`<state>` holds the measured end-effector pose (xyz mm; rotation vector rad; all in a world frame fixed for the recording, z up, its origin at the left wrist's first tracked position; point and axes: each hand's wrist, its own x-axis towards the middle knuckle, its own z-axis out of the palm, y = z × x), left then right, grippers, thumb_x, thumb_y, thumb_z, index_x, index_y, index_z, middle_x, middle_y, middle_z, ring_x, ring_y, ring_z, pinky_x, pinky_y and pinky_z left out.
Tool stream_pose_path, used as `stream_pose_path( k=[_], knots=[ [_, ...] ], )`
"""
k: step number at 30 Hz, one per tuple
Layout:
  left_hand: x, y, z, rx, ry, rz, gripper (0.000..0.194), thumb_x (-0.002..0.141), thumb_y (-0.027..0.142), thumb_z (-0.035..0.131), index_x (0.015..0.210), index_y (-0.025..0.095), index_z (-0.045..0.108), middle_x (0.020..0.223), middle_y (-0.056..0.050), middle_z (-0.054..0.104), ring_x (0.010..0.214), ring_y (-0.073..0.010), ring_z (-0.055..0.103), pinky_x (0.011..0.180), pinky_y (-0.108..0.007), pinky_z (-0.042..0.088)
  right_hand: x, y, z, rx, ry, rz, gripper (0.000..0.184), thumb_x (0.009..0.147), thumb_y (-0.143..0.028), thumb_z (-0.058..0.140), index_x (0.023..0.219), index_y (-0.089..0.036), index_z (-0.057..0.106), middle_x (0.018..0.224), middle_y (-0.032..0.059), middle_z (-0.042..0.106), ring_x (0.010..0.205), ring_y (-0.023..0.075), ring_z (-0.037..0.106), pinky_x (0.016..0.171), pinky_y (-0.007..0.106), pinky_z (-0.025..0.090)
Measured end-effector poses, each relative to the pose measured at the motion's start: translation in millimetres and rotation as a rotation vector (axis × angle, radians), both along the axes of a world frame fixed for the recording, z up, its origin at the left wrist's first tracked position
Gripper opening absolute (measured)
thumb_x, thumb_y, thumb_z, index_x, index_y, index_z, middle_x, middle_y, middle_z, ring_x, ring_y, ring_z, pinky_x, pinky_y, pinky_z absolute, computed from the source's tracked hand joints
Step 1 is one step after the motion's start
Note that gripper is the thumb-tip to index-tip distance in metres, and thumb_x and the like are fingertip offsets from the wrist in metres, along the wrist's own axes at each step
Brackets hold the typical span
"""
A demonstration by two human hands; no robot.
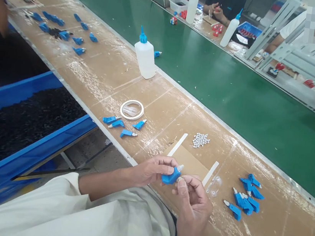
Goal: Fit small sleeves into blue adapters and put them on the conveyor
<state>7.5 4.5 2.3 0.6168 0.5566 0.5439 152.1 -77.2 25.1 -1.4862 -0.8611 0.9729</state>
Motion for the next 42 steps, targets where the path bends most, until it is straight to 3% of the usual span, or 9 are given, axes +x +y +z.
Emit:
stream_pose_path(
  k=[23, 37, 42],
  knots=[
    [-3, 1, -7.4, 0.094, -0.002, 0.038, 0.051, 0.069, 0.059, 0.082, 0.087, 0.014, 0.066, 0.07, 0.0, 0.058, 0.061, -0.0088, 0.049, 0.055, -0.021, 0.039, -6, 2, -6.0, -0.002, -0.041, -0.036, 0.017, 0.082, -0.036, 0.078, 0.084, -0.02, 0.073, 0.078, 0.0021, 0.064, 0.07, 0.0151, 0.059, 0.065, 0.028, 0.05],
    [-3, -2, -7.1, 0.299, 0.008, 0.079, 0.05, 0.081, 0.06, 0.073, 0.093, 0.012, 0.065, 0.075, -0.003, 0.062, 0.063, -0.0102, 0.055, 0.061, -0.025, 0.047, -15, 1, -7.6, 0.059, -0.081, -0.109, 0.013, 0.082, -0.032, 0.078, 0.085, -0.02, 0.074, 0.083, 0.0034, 0.068, 0.075, 0.0184, 0.065, 0.068, 0.031, 0.054],
    [-3, -2, -4.3, 0.319, 0.013, 0.095, 0.05, 0.082, 0.061, 0.072, 0.093, 0.013, 0.064, 0.076, -0.004, 0.064, 0.063, -0.0109, 0.056, 0.063, -0.026, 0.047, -14, 3, -8.6, 0.035, 0.008, -0.12, 0.013, 0.079, -0.032, 0.081, 0.083, -0.021, 0.077, 0.079, 0.0025, 0.071, 0.073, 0.0183, 0.066, 0.068, 0.032, 0.054]
  ],
)
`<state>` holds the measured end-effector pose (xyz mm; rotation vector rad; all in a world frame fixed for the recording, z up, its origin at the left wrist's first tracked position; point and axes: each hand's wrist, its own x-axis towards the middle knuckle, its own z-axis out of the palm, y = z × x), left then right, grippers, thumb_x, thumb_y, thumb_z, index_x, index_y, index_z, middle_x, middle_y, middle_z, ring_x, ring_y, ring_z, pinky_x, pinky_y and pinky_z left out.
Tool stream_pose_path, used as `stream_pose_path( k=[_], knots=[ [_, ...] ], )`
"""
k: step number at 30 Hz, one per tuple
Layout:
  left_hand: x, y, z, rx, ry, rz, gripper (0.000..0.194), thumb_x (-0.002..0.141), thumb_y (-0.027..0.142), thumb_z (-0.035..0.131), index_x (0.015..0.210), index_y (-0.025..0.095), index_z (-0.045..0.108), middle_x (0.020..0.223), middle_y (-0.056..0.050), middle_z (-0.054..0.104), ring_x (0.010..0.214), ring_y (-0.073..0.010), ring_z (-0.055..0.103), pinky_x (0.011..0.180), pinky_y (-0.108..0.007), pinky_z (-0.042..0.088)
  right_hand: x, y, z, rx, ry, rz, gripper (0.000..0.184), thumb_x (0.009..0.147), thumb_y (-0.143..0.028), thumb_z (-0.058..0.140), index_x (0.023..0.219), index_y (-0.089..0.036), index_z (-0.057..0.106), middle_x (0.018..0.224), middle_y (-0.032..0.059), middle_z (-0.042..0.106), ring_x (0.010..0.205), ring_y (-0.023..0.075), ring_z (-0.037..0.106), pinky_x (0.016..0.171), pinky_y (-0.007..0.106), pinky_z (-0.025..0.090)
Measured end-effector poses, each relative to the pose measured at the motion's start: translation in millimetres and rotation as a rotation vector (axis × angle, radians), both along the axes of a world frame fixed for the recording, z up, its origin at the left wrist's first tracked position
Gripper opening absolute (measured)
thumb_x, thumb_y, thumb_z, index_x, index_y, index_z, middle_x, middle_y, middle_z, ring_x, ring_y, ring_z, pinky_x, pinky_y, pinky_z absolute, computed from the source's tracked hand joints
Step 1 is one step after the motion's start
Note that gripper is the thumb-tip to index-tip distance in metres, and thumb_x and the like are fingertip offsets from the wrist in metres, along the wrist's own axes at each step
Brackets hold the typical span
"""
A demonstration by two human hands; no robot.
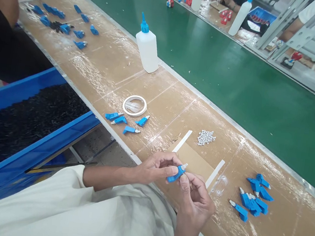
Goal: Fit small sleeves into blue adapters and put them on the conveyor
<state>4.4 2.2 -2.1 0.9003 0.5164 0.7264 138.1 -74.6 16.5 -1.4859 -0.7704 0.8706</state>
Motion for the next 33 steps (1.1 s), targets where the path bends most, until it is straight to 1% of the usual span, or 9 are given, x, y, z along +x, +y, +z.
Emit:
stream_pose_path(
  k=[4, 11, 15, 18, 21, 25, 29, 31, 33],
  knots=[
    [0, -1, 2.9, -0.044, -0.021, -0.008, 0.052, 0.079, 0.062, 0.074, 0.093, 0.013, 0.065, 0.075, -0.005, 0.066, 0.063, -0.0119, 0.058, 0.062, -0.027, 0.047, 0, 3, 4.0, 0.022, 0.133, 0.001, 0.013, 0.074, -0.031, 0.086, 0.081, -0.023, 0.079, 0.078, 0.0017, 0.072, 0.067, 0.0165, 0.066, 0.064, 0.031, 0.055],
    [-2, 0, 3.5, -0.106, -0.119, -0.061, 0.047, 0.078, 0.055, 0.079, 0.092, 0.012, 0.064, 0.073, -0.003, 0.065, 0.061, -0.0102, 0.058, 0.059, -0.024, 0.047, 9, 8, 10.8, -0.014, 0.292, 0.126, 0.018, 0.065, -0.034, 0.091, 0.071, -0.022, 0.079, 0.066, 0.0012, 0.068, 0.055, 0.0128, 0.061, 0.055, 0.028, 0.055],
    [-3, 0, 1.4, -0.085, -0.158, -0.101, 0.046, 0.081, 0.054, 0.077, 0.093, 0.012, 0.063, 0.074, -0.005, 0.067, 0.062, -0.0111, 0.06, 0.058, -0.024, 0.047, 4, 5, 15.1, 0.018, 0.288, 0.112, 0.015, 0.068, -0.032, 0.089, 0.072, -0.021, 0.079, 0.066, 0.0015, 0.066, 0.056, 0.0123, 0.061, 0.055, 0.027, 0.055],
    [-3, -2, 0.5, -0.053, -0.156, -0.089, 0.044, 0.083, 0.052, 0.075, 0.094, 0.011, 0.062, 0.075, -0.005, 0.068, 0.063, -0.011, 0.061, 0.058, -0.024, 0.047, -4, 3, 19.9, 0.05, 0.243, 0.08, 0.01, 0.074, -0.028, 0.085, 0.073, -0.021, 0.078, 0.072, 0.0029, 0.068, 0.062, 0.0135, 0.063, 0.059, 0.028, 0.056],
    [-4, -3, 1.4, -0.015, -0.134, -0.058, 0.043, 0.084, 0.051, 0.075, 0.095, 0.011, 0.063, 0.075, -0.003, 0.066, 0.061, -0.0095, 0.059, 0.059, -0.023, 0.047, -9, 1, 23.0, 0.079, 0.171, 0.054, 0.009, 0.077, -0.027, 0.082, 0.073, -0.02, 0.078, 0.072, 0.0033, 0.068, 0.065, 0.0146, 0.064, 0.061, 0.029, 0.056],
    [-7, -3, 3.4, -0.003, -0.106, -0.054, 0.043, 0.084, 0.052, 0.075, 0.095, 0.012, 0.063, 0.074, -0.003, 0.065, 0.061, -0.0092, 0.058, 0.06, -0.023, 0.047, -9, 2, 21.4, 0.08, 0.137, 0.051, 0.009, 0.077, -0.027, 0.082, 0.072, -0.02, 0.077, 0.072, 0.0031, 0.067, 0.066, 0.0148, 0.064, 0.063, 0.029, 0.055],
    [-7, -2, 4.3, -0.067, -0.138, -0.103, 0.046, 0.082, 0.053, 0.076, 0.095, 0.012, 0.063, 0.076, -0.005, 0.068, 0.064, -0.0114, 0.062, 0.06, -0.024, 0.048, -2, 5, 15.8, 0.048, 0.271, 0.121, 0.012, 0.071, -0.028, 0.087, 0.071, -0.022, 0.077, 0.066, 0.0001, 0.065, 0.058, 0.0116, 0.061, 0.056, 0.025, 0.053],
    [-5, -1, 5.5, -0.114, -0.145, -0.118, 0.047, 0.079, 0.054, 0.078, 0.093, 0.012, 0.063, 0.075, -0.004, 0.067, 0.063, -0.0111, 0.061, 0.06, -0.025, 0.049, 4, 5, 13.1, 0.021, 0.339, 0.121, 0.017, 0.066, -0.028, 0.091, 0.071, -0.022, 0.076, 0.066, -0.0012, 0.065, 0.053, 0.009, 0.059, 0.052, 0.021, 0.05],
    [-3, 0, 7.8, -0.151, -0.143, -0.122, 0.049, 0.075, 0.055, 0.081, 0.09, 0.012, 0.063, 0.072, -0.001, 0.065, 0.061, -0.0098, 0.058, 0.059, -0.024, 0.049, 10, 6, 11.3, -0.019, 0.379, 0.107, 0.022, 0.062, -0.03, 0.094, 0.076, -0.024, 0.077, 0.065, -0.0017, 0.065, 0.049, 0.0076, 0.056, 0.047, 0.019, 0.047]
  ],
)
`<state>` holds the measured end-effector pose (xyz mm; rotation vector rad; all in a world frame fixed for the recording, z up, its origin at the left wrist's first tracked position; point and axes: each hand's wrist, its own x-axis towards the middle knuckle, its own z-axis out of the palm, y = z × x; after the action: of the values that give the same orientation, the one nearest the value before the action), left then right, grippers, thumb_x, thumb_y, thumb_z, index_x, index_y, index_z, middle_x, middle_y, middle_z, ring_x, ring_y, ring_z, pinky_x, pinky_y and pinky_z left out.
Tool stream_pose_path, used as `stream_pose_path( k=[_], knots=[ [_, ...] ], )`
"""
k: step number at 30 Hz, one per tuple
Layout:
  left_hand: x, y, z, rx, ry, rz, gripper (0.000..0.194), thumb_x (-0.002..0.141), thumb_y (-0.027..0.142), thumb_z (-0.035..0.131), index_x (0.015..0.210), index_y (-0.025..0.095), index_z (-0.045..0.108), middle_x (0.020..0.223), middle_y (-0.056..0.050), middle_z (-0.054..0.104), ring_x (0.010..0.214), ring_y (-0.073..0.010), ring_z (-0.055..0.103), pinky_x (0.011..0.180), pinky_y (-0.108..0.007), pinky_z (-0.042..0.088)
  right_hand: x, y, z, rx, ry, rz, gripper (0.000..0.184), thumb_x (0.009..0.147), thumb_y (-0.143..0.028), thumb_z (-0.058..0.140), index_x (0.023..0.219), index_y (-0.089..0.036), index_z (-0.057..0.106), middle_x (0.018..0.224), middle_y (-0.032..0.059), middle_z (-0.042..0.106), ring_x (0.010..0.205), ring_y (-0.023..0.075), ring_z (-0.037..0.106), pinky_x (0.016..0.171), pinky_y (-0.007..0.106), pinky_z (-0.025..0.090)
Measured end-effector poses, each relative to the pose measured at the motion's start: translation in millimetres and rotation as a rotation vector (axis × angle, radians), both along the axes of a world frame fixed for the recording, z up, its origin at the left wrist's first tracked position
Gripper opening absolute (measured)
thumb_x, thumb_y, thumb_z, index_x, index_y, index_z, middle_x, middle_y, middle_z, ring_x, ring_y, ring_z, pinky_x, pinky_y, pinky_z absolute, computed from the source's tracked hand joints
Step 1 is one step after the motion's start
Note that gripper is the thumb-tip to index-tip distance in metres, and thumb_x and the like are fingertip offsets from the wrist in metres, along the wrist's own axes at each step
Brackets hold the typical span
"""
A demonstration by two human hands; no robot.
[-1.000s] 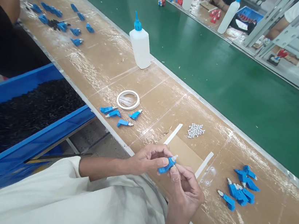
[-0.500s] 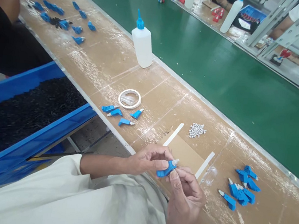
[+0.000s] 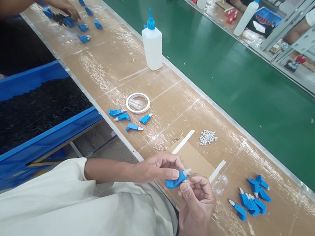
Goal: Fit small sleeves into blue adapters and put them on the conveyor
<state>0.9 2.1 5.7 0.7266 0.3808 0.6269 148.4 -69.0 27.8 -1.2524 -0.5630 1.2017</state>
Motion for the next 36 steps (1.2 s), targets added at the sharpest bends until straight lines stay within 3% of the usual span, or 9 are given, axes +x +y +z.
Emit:
stream_pose_path(
  k=[4, 7, 13, 20, 27, 36],
  knots=[
    [2, 2, 6.4, -0.029, 0.003, -0.068, 0.049, 0.073, 0.056, 0.082, 0.086, 0.012, 0.063, 0.071, 0.0, 0.064, 0.062, -0.0087, 0.058, 0.062, -0.023, 0.049, 8, 0, 1.8, -0.035, 0.027, 0.154, 0.034, 0.064, -0.039, 0.092, 0.092, -0.023, 0.081, 0.065, -0.0004, 0.061, 0.049, 0.0093, 0.053, 0.042, 0.02, 0.043],
    [1, 3, 9.9, -0.032, 0.006, -0.111, 0.049, 0.074, 0.057, 0.082, 0.083, 0.013, 0.062, 0.071, -0.001, 0.065, 0.063, -0.0089, 0.059, 0.063, -0.023, 0.048, 9, -1, 6.6, -0.002, 0.012, 0.23, 0.028, 0.07, -0.042, 0.087, 0.088, -0.022, 0.079, 0.07, 0.0004, 0.056, 0.054, 0.0106, 0.051, 0.045, 0.023, 0.044],
    [1, 4, 13.6, -0.021, 0.042, -0.149, 0.053, 0.07, 0.06, 0.083, 0.082, 0.013, 0.063, 0.07, 0.0, 0.065, 0.061, -0.0085, 0.058, 0.061, -0.022, 0.047, 7, -5, 6.1, 0.002, 0.035, 0.233, 0.02, 0.075, -0.037, 0.084, 0.089, -0.024, 0.08, 0.078, 0.0012, 0.055, 0.059, 0.0117, 0.053, 0.048, 0.023, 0.045],
    [3, -2, 26.2, -0.059, 0.04, -0.166, 0.052, 0.07, 0.059, 0.083, 0.081, 0.014, 0.06, 0.071, 0.002, 0.062, 0.063, -0.0087, 0.058, 0.062, -0.023, 0.048, 19, -13, -5.6, 0.086, 0.114, 0.255, 0.026, 0.075, -0.038, 0.084, 0.098, -0.026, 0.082, 0.079, 0.0027, 0.056, 0.062, 0.0126, 0.053, 0.052, 0.026, 0.049],
    [3, 1, 32.8, -0.061, 0.101, -0.199, 0.055, 0.066, 0.061, 0.084, 0.078, 0.014, 0.06, 0.071, 0.002, 0.061, 0.063, -0.008, 0.057, 0.059, -0.022, 0.048, 18, -13, -5.0, 0.054, 0.142, 0.234, 0.022, 0.072, -0.04, 0.086, 0.089, -0.027, 0.082, 0.081, 0.0031, 0.058, 0.067, 0.0145, 0.055, 0.065, 0.035, 0.056],
    [3, 3, 35.7, -0.079, 0.127, -0.198, 0.055, 0.064, 0.062, 0.085, 0.078, 0.014, 0.062, 0.069, 0.001, 0.062, 0.063, -0.0084, 0.057, 0.057, -0.021, 0.047, 5, -15, -4.9, 0.038, 0.092, 0.142, 0.026, 0.072, -0.046, 0.084, 0.086, -0.023, 0.08, 0.083, 0.0032, 0.052, 0.064, 0.013, 0.049, 0.052, 0.028, 0.048]
  ],
)
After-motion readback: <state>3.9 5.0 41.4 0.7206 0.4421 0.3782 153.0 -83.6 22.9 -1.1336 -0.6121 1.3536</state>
